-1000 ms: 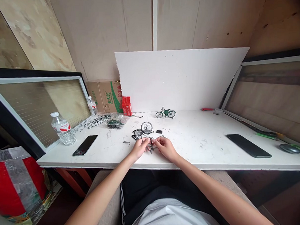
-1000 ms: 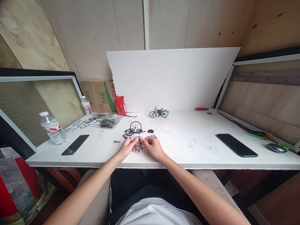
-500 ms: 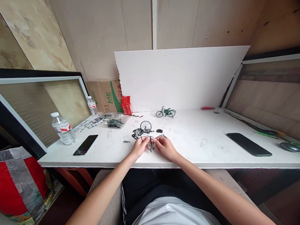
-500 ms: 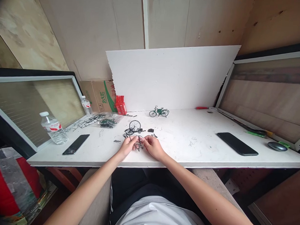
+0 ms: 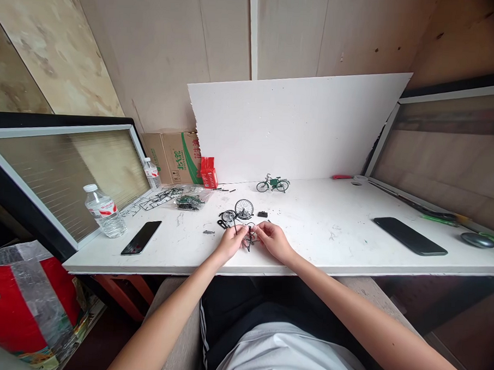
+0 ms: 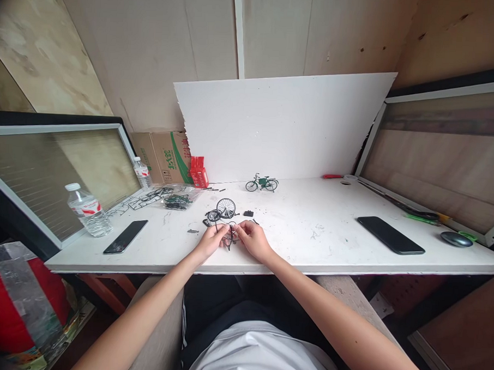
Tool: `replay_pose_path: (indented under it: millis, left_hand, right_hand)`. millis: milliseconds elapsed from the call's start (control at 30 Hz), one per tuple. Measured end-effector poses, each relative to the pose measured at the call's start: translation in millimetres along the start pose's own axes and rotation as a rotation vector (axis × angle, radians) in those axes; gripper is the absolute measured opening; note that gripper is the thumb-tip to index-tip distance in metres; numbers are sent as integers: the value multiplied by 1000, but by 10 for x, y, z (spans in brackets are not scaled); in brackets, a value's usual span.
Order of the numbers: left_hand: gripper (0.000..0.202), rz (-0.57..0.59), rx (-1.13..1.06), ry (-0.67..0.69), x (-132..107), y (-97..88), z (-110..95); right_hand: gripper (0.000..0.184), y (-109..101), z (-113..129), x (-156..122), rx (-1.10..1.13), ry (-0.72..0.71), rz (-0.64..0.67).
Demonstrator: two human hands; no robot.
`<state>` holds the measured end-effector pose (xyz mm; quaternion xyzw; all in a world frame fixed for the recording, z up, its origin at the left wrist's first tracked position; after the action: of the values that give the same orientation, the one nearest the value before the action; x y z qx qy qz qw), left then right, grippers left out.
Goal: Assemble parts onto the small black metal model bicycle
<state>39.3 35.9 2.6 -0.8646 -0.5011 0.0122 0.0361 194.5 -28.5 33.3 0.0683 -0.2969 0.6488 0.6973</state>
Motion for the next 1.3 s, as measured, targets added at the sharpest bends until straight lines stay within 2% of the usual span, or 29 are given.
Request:
replay_pose_path:
  millis: [400,533,667,767,1000,1300]
  left_hand:
    - [53,11,13,-10,-17,15,-11]
    - [53,-31,-42,-24,-21,-15,-31]
    - [54,-83,-100,-42,-34,-43,-57]
    - [55,-64,-102,-34,-38,-30,-80]
    - [57,-48,-67,-8,-32,-22,-85]
    - [58,-65,-64,-38,-51,-19,-104]
  right_hand:
    - [49,-4,12,-9,69,63,-38]
    - [49,-28,41,-22,2,24,-88]
    - [59,64,62,-38,-91,-16,93]
    - [55,104,85,-50,-98,-13,186]
    - [53,97,142,-55,-43,16,233]
    - [50,140,219,-70,-12,-67,293]
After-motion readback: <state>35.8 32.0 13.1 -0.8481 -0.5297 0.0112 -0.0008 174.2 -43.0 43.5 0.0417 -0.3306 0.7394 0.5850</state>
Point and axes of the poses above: each hand's wrist, its own x-axis towards the middle knuckle, its own y-axis out of the palm, z = x × y, the point moved 5 cm from there along x, towards the middle knuckle, and after that the axes turned 10 degrees about -y, right-handed, at the moved point
